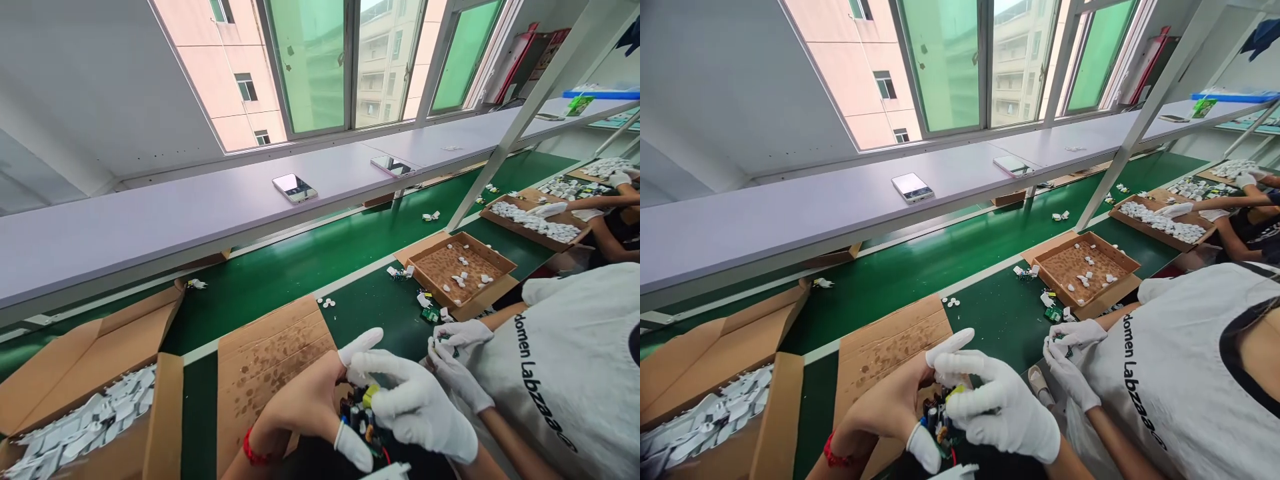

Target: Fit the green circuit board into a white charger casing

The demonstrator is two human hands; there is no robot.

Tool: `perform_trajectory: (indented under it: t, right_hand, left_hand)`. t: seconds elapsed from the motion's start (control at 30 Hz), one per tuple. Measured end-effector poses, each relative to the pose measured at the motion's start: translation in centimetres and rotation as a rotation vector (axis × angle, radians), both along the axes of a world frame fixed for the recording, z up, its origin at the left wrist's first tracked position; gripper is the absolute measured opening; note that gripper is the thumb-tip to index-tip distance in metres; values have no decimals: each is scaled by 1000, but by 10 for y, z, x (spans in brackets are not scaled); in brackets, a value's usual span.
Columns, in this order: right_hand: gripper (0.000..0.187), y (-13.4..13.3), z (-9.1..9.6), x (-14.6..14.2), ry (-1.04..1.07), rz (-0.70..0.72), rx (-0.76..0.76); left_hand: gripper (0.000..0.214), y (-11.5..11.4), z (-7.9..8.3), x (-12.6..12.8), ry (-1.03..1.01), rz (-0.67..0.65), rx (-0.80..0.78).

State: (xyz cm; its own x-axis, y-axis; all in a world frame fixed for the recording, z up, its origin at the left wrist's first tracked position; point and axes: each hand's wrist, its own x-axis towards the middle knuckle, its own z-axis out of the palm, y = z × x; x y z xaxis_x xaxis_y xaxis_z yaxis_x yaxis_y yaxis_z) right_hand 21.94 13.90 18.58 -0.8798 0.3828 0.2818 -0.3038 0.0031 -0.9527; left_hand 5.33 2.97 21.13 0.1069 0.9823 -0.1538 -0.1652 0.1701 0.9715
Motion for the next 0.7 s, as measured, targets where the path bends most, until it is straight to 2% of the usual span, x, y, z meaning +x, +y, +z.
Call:
perform_trajectory:
  t: [0.07, 0.2, 0.33, 0.47, 0.6, 0.7]
  right_hand:
    - [45, 4, -2, -3, 66, 59, 91]
    - [45, 7, 0, -8, 189, 125, 331]
    - [45, 1, 3, -6, 223, 109, 335]
    - [38, -2, 6, -8, 371, 110, 359]
    - [41, -3, 8, -18, 428, 169, 387]
    - [51, -5, 2, -20, 392, 212, 492]
  left_hand:
    - [128, -1, -3, 1, 21, -3, 11]
    - [138, -3, -5, 14, -247, 12, -61]
    - [148, -3, -9, 26, -377, 64, -105]
    - [148, -5, -20, 26, -331, 60, -85]
    - [143, -8, -26, 24, -224, 32, -1]
    - [136, -10, -24, 23, -126, 30, 41]
